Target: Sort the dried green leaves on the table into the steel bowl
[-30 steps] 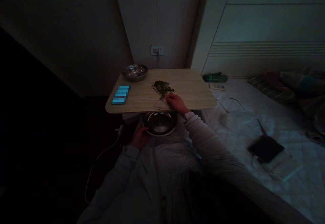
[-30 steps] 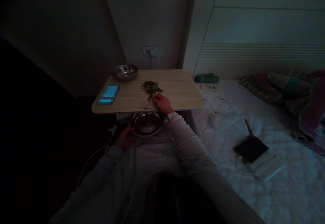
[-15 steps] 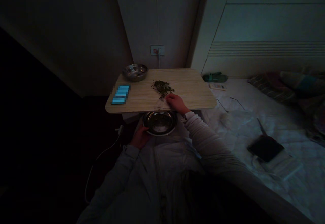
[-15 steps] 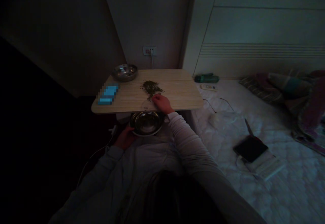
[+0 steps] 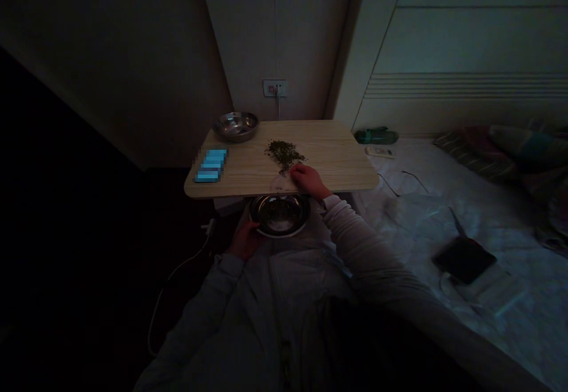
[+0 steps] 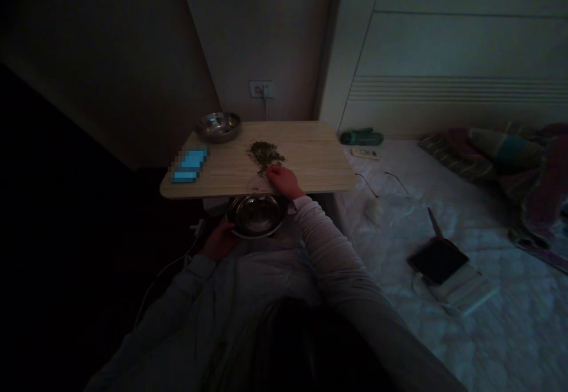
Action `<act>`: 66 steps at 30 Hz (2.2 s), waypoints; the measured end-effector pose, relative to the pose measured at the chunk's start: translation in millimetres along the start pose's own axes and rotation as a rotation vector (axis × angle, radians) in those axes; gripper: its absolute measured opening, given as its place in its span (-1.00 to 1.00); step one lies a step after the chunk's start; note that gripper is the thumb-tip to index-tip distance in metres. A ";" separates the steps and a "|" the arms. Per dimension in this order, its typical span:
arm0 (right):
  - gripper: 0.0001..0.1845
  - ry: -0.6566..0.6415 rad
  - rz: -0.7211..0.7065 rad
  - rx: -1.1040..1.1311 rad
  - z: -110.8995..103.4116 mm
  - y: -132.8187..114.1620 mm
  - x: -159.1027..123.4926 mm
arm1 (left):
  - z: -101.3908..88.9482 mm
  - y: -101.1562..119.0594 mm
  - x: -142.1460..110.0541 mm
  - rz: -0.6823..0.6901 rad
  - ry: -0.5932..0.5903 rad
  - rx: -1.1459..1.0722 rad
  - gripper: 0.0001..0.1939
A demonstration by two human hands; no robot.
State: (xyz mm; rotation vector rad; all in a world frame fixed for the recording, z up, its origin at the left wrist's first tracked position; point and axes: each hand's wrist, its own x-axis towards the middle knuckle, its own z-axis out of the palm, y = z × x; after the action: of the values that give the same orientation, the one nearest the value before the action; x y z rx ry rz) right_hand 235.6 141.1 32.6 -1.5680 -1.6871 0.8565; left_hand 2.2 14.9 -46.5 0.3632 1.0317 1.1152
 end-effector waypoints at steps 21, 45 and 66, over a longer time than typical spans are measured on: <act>-0.78 0.034 -0.035 0.001 0.9 2.9 3.0 | -0.6 -0.4 -0.3 0.024 -0.017 -0.003 -0.31; -0.80 0.022 -0.013 0.019 1.0 1.5 1.3 | 1.5 0.6 -1.4 0.008 -0.005 -0.018 -0.33; -0.80 -0.062 -0.043 0.091 -9.1 2.5 -24.9 | -2.8 -3.6 1.3 0.022 -0.028 -0.020 -0.22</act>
State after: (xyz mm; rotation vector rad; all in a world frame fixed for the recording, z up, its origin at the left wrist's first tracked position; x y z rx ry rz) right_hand 245.9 116.7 34.7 -1.4527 -1.6953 0.9553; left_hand 2.0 13.8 -51.0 0.3742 0.9940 1.1364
